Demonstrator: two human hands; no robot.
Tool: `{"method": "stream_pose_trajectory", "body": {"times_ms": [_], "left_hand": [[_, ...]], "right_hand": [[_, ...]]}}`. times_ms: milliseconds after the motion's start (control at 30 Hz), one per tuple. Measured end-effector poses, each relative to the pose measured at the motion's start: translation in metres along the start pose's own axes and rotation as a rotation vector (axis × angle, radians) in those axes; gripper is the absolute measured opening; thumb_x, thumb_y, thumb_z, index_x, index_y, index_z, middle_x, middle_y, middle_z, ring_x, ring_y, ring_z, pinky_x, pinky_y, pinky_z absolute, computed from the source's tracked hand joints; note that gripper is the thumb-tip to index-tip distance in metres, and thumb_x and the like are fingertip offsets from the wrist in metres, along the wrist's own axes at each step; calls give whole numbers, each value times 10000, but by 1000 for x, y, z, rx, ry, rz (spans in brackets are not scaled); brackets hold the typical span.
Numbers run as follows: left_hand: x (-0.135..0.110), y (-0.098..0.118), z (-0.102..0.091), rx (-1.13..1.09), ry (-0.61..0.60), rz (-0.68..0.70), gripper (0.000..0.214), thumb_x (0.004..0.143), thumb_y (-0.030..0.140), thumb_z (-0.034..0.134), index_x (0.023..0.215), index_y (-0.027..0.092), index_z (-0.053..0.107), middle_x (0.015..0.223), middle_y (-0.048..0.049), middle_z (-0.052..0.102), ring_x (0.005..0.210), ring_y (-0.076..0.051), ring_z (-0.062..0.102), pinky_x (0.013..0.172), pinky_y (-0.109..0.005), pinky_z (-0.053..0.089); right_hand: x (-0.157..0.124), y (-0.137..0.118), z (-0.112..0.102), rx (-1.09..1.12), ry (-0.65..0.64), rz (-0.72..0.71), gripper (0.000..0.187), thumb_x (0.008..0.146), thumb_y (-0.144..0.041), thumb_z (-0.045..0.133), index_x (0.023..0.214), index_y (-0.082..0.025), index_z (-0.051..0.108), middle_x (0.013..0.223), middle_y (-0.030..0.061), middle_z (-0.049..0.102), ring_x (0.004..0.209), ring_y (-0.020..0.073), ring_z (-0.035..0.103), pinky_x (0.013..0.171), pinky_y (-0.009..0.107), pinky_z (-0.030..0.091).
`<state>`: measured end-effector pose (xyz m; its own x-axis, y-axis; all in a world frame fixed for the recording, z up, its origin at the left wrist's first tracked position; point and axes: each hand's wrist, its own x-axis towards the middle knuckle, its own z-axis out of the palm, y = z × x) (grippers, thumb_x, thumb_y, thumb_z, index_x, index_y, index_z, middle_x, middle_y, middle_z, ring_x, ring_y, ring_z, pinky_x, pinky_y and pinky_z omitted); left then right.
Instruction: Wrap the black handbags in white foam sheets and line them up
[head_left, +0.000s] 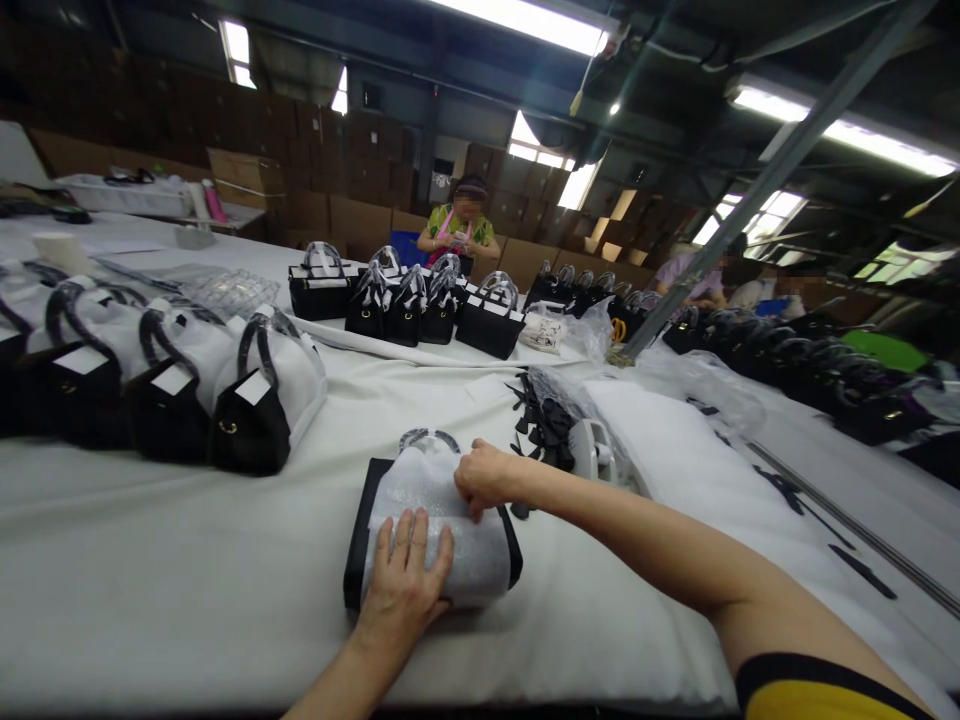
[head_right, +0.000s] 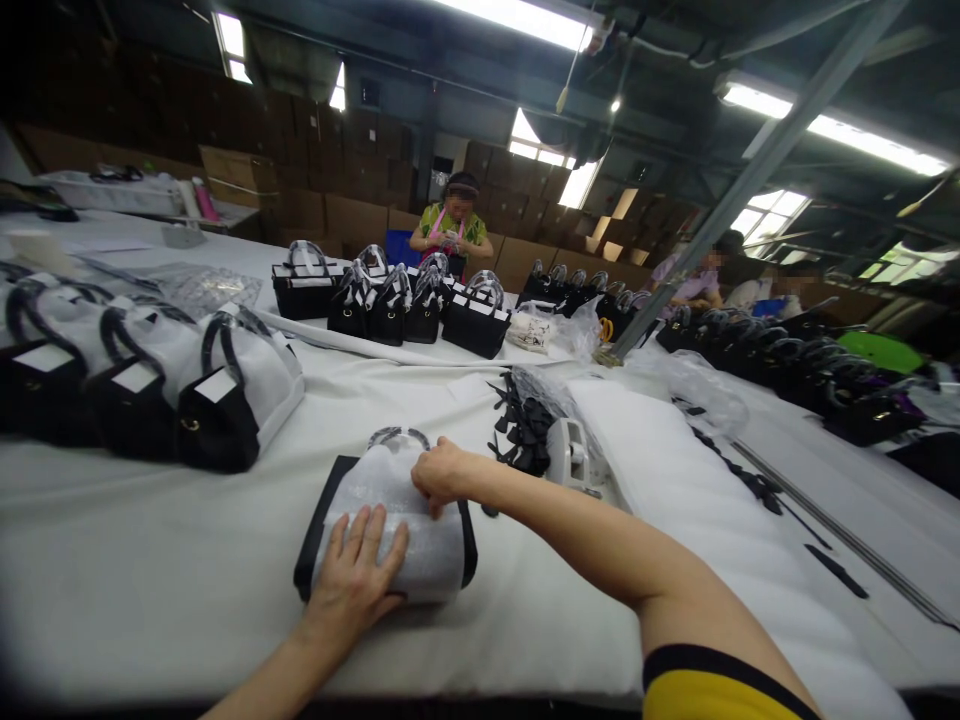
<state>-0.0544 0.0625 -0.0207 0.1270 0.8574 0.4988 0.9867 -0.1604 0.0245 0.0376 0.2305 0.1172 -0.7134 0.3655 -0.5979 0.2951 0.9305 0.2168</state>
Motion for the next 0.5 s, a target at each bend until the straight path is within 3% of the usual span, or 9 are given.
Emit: {"method": "stream_pose_trajectory", "body": {"times_ms": [133, 233, 300, 367, 433, 500], "left_hand": [[0, 0, 0, 0, -6, 0, 887, 527, 626, 778, 1287, 264, 499, 1364, -199, 485, 1254, -392, 445, 1040, -585, 321], [1, 0, -1, -9, -24, -1, 902, 518, 627, 783, 1291, 259, 498, 1363, -210, 483, 1255, -397, 442, 1042, -584, 316], [1, -1, -1, -17, -33, -1, 912, 517, 621, 787, 1299, 255, 493, 1365, -215, 479, 1256, -404, 438, 1042, -591, 311], [1, -1, -1, -22, -36, 3, 911, 526, 617, 784, 1307, 252, 487, 1368, -216, 475, 1257, -409, 434, 1043, -601, 302], [0, -1, -1, -26, -38, 6, 912, 528, 619, 782, 1308, 250, 485, 1367, -220, 475, 1257, -410, 434, 1045, -604, 296], [0, -2, -1, -26, -44, 6, 918, 520, 617, 787, 1305, 248, 486, 1366, -228, 474, 1255, -411, 437, 1046, -602, 296]], "right_hand": [[10, 14, 11, -26, 83, 135, 561, 584, -573, 775, 924, -133, 699, 873, 152, 706, 859, 281, 645, 839, 374, 380], [9, 33, 25, 151, 106, 261, 681, 551, -652, 757, 1008, -157, 661, 919, 141, 700, 859, 288, 653, 790, 351, 416], [-1, 43, 36, 255, 218, 353, 645, 614, -645, 730, 1033, -161, 646, 951, 141, 698, 873, 291, 654, 788, 349, 426], [-17, 43, 45, 305, 400, 420, 500, 763, -583, 644, 1021, -155, 645, 967, 136, 698, 912, 281, 648, 824, 350, 421], [-33, 29, 53, 345, 533, 440, 380, 919, -487, 465, 989, -161, 648, 949, 113, 701, 928, 245, 645, 840, 332, 422], [-42, 4, 62, 402, 591, 402, 396, 986, -384, 308, 1000, -168, 640, 966, 97, 700, 946, 215, 640, 861, 324, 430]]}}
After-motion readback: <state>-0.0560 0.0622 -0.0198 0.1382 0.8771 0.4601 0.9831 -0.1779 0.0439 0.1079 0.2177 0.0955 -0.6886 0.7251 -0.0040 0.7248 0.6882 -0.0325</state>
